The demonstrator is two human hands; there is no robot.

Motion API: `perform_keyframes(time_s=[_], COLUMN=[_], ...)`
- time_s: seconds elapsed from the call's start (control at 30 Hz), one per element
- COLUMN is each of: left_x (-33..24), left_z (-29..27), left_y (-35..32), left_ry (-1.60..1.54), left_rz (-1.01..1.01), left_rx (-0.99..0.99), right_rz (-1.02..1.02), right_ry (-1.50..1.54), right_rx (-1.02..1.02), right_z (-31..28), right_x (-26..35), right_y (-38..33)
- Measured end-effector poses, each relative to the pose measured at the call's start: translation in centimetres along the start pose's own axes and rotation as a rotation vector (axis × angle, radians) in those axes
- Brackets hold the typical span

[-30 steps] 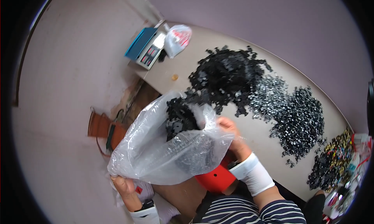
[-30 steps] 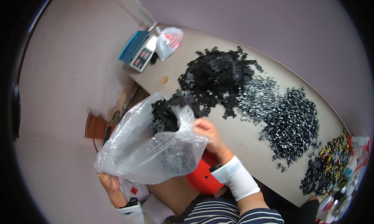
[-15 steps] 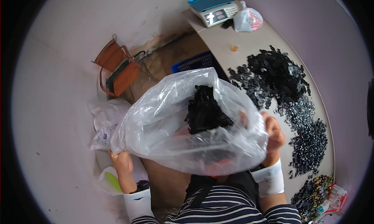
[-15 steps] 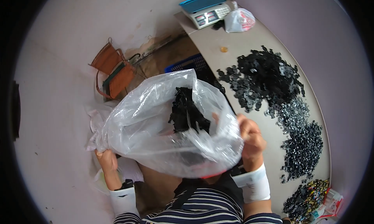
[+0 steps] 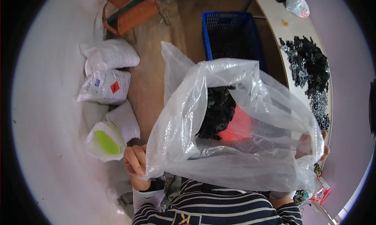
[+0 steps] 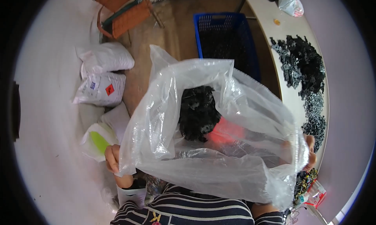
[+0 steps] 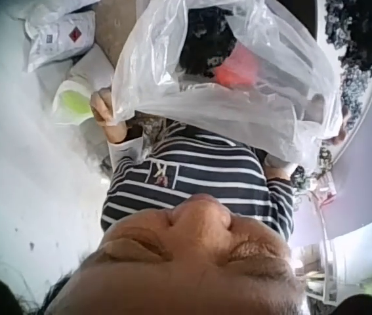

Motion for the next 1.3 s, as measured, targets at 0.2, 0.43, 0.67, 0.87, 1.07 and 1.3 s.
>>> perform_keyframes(time_s=[0.2,0.43,0.67,0.87,1.07,1.3], left_x=[-3.4,0.6,11.3,12.6,16.8,13.5], left_z=[7.3,13.2,20.8,20.2,24.0,24.0], left_y=[-4.2,-5.6,-4.6,-7.0,0.8,5.7], left_ry=[-0.023,0.332,0.711,0.417,0.17,0.623], left_rz=[0.24,0.079,-0.299,-0.592,-0.73,-0.403], left_rx=[0.045,-0.299,-0.193,-0.023,0.097,0.572], right_rz=[0.273,0.368,0.438,0.033,0.232,0.287], right_ry=[-0.028,0.213,0.065,-0.268,-1.596,-1.561], right_rx=[0.242,0.658,1.072,1.147,1.438,1.087], right_z=[0.8,-1.3,8.5,3.8,-4.9,-2.7], right_x=[0.5,0.6,-5.2,-2.4,-14.3,-18.8], right_y=[-2.6,-6.0,-13.0,-9.6,-14.7,-22.8])
Point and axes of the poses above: each hand's wrist, its own y-axis towards the middle knuckle, its own z-axis out of the palm, x = y × z, the point moved 1 cm from there along y, towards the middle knuckle, and after that the axes turned 5 degrees about -z, right-handed, at the moved point
